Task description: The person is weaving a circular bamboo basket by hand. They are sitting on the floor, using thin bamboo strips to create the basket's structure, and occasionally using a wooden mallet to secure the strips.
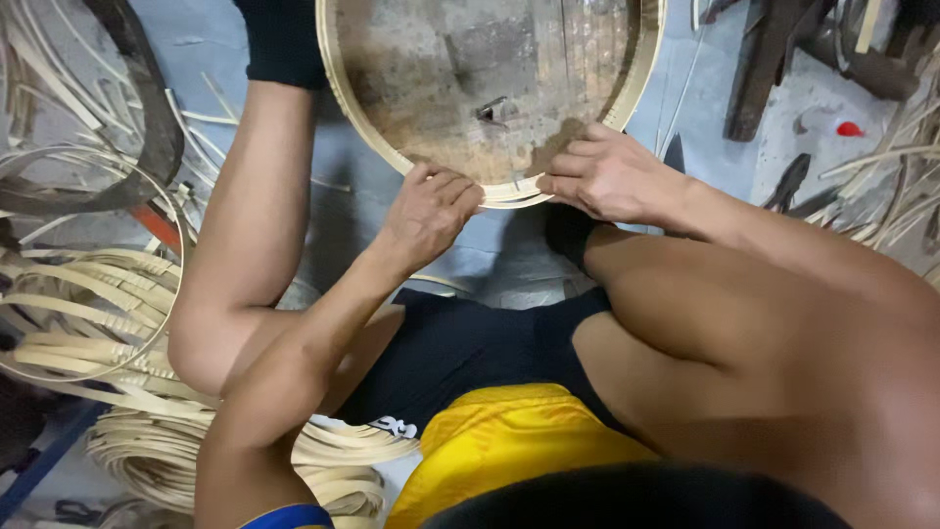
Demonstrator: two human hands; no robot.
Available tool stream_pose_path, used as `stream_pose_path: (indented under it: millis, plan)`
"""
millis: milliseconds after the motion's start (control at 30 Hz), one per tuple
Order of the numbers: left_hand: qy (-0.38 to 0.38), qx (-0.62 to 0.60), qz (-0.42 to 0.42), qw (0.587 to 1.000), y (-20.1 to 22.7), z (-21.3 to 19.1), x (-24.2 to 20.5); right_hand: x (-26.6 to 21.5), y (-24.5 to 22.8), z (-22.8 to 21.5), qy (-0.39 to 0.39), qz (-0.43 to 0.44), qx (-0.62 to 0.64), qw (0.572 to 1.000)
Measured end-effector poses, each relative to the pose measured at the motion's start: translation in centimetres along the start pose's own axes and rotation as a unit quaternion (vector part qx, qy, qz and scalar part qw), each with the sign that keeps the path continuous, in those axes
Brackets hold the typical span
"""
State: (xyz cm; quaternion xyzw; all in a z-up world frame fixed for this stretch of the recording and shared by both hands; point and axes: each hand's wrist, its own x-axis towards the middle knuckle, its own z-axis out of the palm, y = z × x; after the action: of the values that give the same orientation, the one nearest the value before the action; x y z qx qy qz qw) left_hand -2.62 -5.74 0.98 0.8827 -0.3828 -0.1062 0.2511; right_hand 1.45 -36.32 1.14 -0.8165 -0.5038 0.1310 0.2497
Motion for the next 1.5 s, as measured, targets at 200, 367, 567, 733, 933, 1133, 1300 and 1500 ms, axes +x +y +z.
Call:
stream_pose_path:
  millis: [200, 367, 567, 733, 933, 1133, 1300, 1500]
  plan:
    - [0.042, 0.020, 0.004, 0.999, 0.7, 1.4, 0.5, 0.5, -0.4, 1.3, 0.046, -0.035, -0.053, 0.997]
    - [0.051, 0.020, -0.011, 0.998, 1.1, 2.4, -0.3, 0.3, -0.7, 1.7, 0.045, -0.027, -0.041, 0.998]
    - [0.096, 0.094, -0.096, 0.986, 1.3, 3.1, 0.2, 0.4, -1.4, 3.1, 0.096, 0.037, -0.039, 0.994]
    - [0.124, 0.120, -0.196, 0.965, 1.1, 4.4, 2.4, 2.3, -1.3, 4.3, 0.088, 0.174, -0.046, 0.980]
    - [0.101, 0.097, -0.220, 0.965, 0.5, 4.8, 2.6, 0.5, 2.6, 2.4, -0.020, 0.087, -0.028, 0.996]
    - [0.088, 0.128, -0.222, 0.963, -1.1, 6.3, 2.7, 4.2, 4.2, 0.3, -0.352, 0.223, -0.008, 0.909]
    - [0.078, 0.154, -0.206, 0.963, -0.4, 5.6, 2.0, 4.5, 3.7, -2.8, -0.249, 0.139, 0.097, 0.954]
    - [0.047, 0.055, -0.169, 0.983, 0.2, 4.7, 0.1, -6.4, 1.3, 2.3, 0.263, 0.432, 0.446, 0.738]
